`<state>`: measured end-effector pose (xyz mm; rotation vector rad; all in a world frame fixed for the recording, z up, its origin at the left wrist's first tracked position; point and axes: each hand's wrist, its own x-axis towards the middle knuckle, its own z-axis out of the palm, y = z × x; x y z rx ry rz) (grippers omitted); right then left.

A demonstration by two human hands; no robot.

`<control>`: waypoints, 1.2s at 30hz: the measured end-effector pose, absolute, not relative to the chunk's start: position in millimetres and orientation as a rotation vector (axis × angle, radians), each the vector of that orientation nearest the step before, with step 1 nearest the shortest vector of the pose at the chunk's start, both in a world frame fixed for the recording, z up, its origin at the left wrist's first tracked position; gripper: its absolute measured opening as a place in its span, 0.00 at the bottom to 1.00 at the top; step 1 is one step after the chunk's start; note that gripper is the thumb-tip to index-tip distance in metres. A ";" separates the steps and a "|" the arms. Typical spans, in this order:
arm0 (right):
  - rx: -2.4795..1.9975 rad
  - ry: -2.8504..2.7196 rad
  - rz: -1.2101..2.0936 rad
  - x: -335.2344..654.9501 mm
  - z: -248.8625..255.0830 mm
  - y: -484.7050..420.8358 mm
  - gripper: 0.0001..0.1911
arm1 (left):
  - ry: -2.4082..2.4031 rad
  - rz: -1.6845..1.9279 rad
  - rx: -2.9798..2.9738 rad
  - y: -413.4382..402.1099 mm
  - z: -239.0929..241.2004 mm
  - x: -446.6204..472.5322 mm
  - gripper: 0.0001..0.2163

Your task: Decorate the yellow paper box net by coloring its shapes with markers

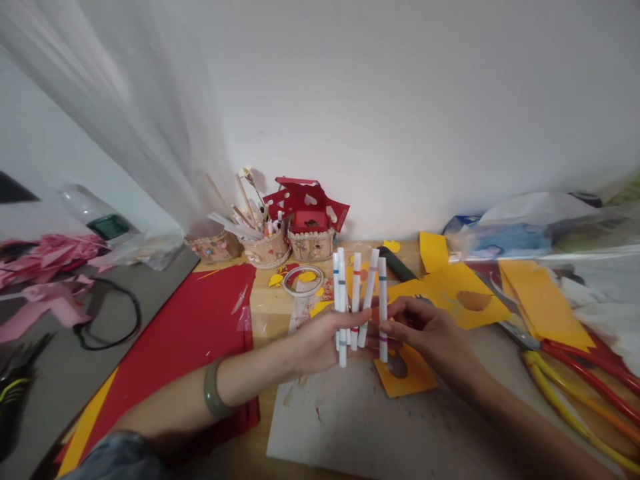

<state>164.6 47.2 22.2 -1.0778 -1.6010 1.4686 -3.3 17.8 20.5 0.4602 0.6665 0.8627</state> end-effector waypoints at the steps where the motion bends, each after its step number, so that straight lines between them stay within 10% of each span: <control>1: -1.073 -1.604 1.470 164.5 22.3 47.2 0.13 | 0.694 0.860 0.467 17.6 20.4 -3.2 0.08; 36: -0.984 -1.551 1.449 173.7 31.5 54.7 0.10 | 0.889 0.773 0.959 21.3 34.1 -11.4 0.13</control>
